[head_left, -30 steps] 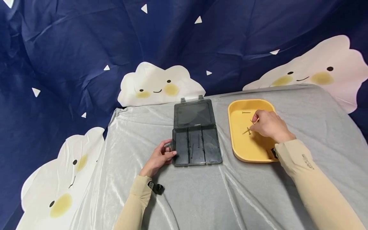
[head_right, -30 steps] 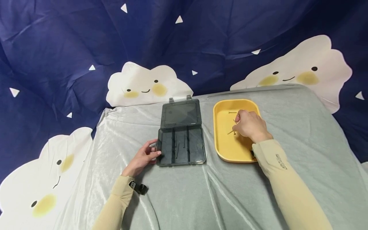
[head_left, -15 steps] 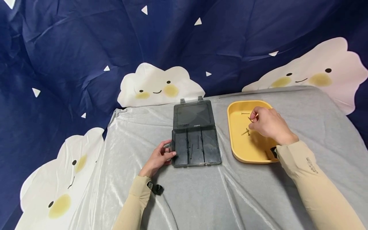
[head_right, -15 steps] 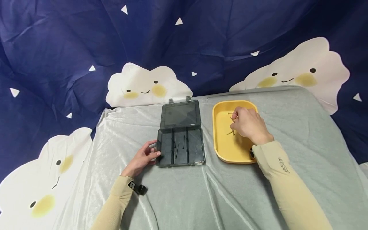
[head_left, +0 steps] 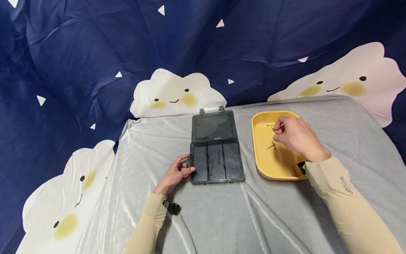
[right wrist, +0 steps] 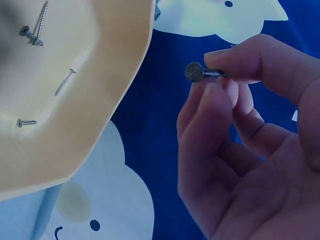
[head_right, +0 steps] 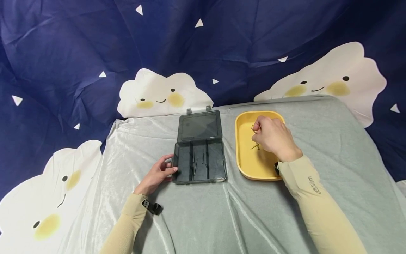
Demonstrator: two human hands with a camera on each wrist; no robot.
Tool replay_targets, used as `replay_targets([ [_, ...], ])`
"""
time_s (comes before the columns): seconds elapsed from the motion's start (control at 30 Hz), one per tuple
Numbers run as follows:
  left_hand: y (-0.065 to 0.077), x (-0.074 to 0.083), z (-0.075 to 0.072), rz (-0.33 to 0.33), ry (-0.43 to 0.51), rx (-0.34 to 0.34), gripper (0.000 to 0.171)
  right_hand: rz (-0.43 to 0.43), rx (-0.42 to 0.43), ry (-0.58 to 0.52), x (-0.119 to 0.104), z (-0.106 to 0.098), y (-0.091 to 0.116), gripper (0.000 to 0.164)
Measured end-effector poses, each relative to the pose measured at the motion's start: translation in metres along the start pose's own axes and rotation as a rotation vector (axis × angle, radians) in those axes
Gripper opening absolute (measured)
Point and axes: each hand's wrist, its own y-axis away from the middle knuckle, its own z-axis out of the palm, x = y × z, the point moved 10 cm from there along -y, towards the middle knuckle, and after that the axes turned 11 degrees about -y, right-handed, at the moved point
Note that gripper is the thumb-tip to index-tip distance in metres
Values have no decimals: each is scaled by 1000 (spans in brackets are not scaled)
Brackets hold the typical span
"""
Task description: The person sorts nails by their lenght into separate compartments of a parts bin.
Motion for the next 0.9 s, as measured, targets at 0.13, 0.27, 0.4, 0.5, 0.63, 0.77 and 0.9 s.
replay_targets([
  [0.13, -1, -1, 1, -2, -2, -2, 64, -17, 13, -7, -6, 0, 1, 15],
  [0.27, -2, -3, 1, -4, -3, -3, 64, -42, 23, -16, -12, 1, 3, 12],
  [0.4, -2, -4, 0, -5, -4, -7, 64, -70, 28, -35, -20, 4, 4, 11],
  [0.5, -3, -4, 0, -6, -9, -9, 64, -105, 36, -53, -28, 6, 5, 10],
  [0.63, -3, -3, 0, -6, -11, -8, 65, -142, 47, -71, -38, 8, 6, 9],
  [0.77, -3, -3, 0, -9, -8, -4, 65, -139, 46, -98, -45, 14, 7, 9],
  [0.9, -3, -3, 0, -8, -10, -4, 65, -152, 53, -132, -51, 22, 8, 8],
])
